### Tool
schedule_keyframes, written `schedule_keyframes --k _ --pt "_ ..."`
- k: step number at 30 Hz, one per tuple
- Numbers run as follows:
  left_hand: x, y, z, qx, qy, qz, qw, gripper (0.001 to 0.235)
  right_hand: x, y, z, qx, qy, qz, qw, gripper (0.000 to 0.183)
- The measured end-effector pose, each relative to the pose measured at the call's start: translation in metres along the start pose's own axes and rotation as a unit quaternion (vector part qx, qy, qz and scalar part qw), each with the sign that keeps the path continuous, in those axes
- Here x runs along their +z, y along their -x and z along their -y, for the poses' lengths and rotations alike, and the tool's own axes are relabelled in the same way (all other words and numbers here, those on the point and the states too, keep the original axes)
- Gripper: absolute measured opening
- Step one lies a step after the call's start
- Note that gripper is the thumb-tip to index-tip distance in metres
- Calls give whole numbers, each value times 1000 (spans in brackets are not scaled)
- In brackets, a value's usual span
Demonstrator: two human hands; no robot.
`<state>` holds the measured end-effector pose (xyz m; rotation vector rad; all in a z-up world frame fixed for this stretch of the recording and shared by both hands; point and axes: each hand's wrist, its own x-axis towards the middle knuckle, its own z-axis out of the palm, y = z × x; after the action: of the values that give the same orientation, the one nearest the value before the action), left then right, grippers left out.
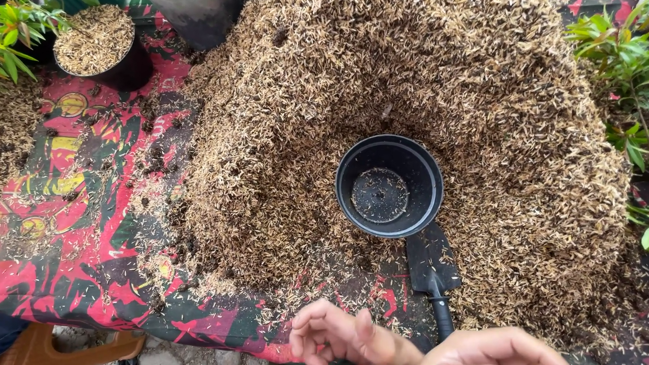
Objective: The person places a black pot in the center of a mound of rice husk substrate and uses a hand trowel to scoop the husks into the pot. They use the tip of the trowel to press the substrate down into the pot several times.
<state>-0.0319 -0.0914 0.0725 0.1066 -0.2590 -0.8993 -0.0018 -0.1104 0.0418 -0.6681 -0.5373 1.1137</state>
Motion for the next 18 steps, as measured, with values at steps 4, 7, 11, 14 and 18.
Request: schedule_keyframes --k 4,7,11,14,18 --pt "4 -10 4 0 9 26 1000 60 30 -19 41 80 77 -56 992 52" --pt "13 -16 -6 -50 -71 9 996 67 41 -26 57 83 170 -44 981 78" --pt "25 -12 -22 -35 -43 17 998 64 33 -24 48 58 104 -29 992 71" --pt "22 -20 -26 -26 -39 31 998 62 29 -24 43 53 120 -26 991 74" --pt "29 -23 -27 -20 -9 48 999 59 23 -28 41 47 151 -16 987 80"
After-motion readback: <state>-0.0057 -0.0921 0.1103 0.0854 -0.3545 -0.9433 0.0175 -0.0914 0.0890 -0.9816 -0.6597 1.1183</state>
